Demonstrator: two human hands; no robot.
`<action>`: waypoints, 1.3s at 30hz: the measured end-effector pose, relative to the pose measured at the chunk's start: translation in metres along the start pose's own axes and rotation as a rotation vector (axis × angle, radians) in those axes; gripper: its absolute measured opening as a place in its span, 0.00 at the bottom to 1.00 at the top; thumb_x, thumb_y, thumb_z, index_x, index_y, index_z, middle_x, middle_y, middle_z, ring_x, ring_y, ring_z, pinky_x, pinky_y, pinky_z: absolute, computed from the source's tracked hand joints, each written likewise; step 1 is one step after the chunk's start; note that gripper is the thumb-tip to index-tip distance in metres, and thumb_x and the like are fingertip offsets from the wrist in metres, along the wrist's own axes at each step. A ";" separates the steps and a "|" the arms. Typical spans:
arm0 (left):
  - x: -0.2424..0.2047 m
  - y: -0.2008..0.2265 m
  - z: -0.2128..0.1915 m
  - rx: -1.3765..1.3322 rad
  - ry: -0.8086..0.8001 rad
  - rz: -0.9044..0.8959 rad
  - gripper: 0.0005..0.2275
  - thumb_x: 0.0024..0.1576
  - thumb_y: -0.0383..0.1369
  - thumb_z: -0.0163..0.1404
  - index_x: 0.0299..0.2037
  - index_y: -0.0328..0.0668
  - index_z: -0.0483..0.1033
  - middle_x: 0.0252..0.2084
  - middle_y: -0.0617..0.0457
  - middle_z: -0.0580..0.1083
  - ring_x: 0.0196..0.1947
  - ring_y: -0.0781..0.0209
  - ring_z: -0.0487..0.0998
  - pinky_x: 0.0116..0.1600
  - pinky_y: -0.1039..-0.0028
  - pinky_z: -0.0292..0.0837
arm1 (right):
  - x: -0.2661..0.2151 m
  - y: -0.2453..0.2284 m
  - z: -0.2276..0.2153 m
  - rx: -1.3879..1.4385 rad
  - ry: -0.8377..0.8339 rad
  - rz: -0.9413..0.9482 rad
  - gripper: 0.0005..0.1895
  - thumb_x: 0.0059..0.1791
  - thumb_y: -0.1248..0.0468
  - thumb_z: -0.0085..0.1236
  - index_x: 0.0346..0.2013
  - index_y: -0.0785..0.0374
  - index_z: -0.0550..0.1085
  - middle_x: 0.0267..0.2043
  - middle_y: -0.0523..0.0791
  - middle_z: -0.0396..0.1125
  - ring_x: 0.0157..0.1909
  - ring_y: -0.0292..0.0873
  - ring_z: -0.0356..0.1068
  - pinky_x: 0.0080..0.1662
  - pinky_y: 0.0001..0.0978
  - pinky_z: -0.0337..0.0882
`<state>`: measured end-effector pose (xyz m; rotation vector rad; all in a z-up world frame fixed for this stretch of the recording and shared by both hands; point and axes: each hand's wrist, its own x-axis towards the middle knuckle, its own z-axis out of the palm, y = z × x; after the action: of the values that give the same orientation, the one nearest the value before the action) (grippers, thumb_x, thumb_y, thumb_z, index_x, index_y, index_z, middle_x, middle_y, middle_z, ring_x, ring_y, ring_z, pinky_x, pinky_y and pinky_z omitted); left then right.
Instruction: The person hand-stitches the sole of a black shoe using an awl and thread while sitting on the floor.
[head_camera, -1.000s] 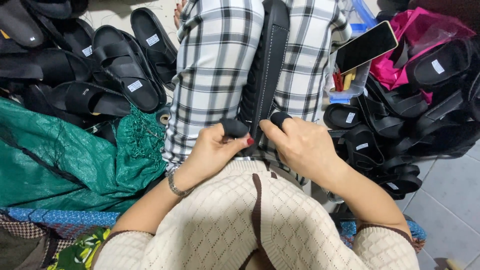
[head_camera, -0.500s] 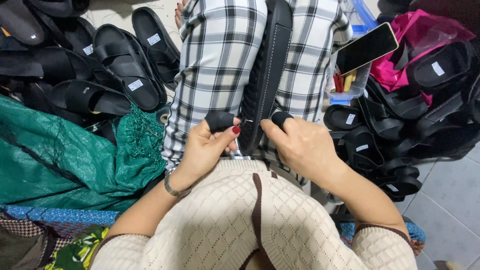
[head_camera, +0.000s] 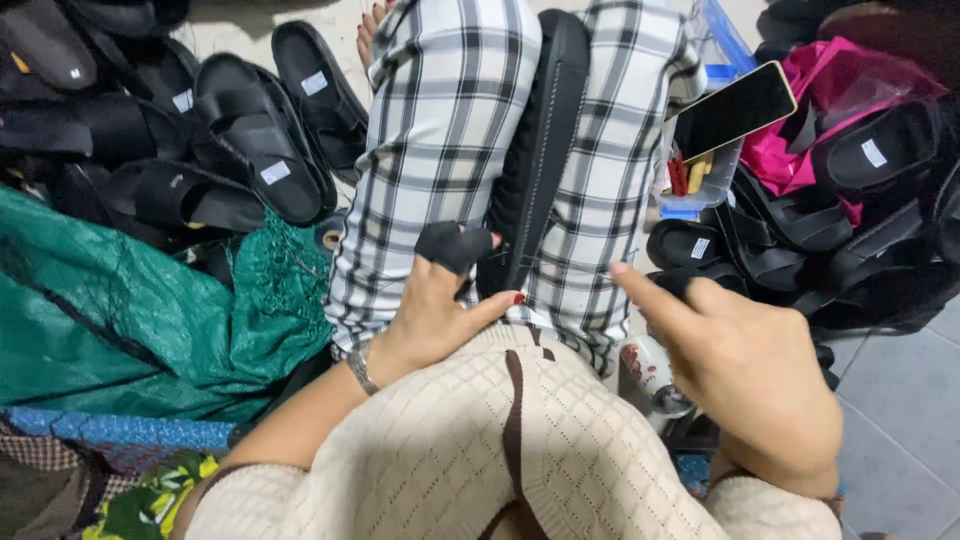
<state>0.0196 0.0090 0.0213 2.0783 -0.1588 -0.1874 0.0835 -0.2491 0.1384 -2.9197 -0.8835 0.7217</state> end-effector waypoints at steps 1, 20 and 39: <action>0.002 0.002 -0.006 -0.246 -0.013 -0.183 0.25 0.49 0.28 0.65 0.56 0.39 0.68 0.43 0.53 0.64 0.37 0.63 0.62 0.40 0.77 0.61 | -0.002 0.007 0.009 0.154 0.036 -0.040 0.33 0.42 0.63 0.57 0.63 0.45 0.71 0.22 0.39 0.59 0.16 0.39 0.59 0.20 0.34 0.60; 0.017 -0.002 0.006 0.018 -0.100 0.003 0.36 0.52 0.42 0.65 0.68 0.39 0.61 0.50 0.30 0.67 0.38 0.30 0.77 0.43 0.52 0.75 | 0.059 -0.014 0.118 1.582 0.368 -0.060 0.22 0.40 0.73 0.72 0.47 0.71 0.74 0.42 0.48 0.69 0.39 0.33 0.68 0.42 0.22 0.74; -0.011 -0.068 -0.036 0.381 0.547 0.223 0.15 0.49 0.25 0.69 0.44 0.28 0.80 0.24 0.45 0.66 0.18 0.48 0.67 0.28 0.63 0.68 | 0.017 0.029 0.107 0.530 0.863 0.067 0.11 0.41 0.76 0.68 0.31 0.60 0.77 0.24 0.46 0.66 0.27 0.54 0.68 0.35 0.35 0.67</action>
<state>0.0188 0.0749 -0.0193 2.3841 -0.0934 0.5859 0.0650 -0.2774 0.0313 -2.3778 -0.4055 -0.2906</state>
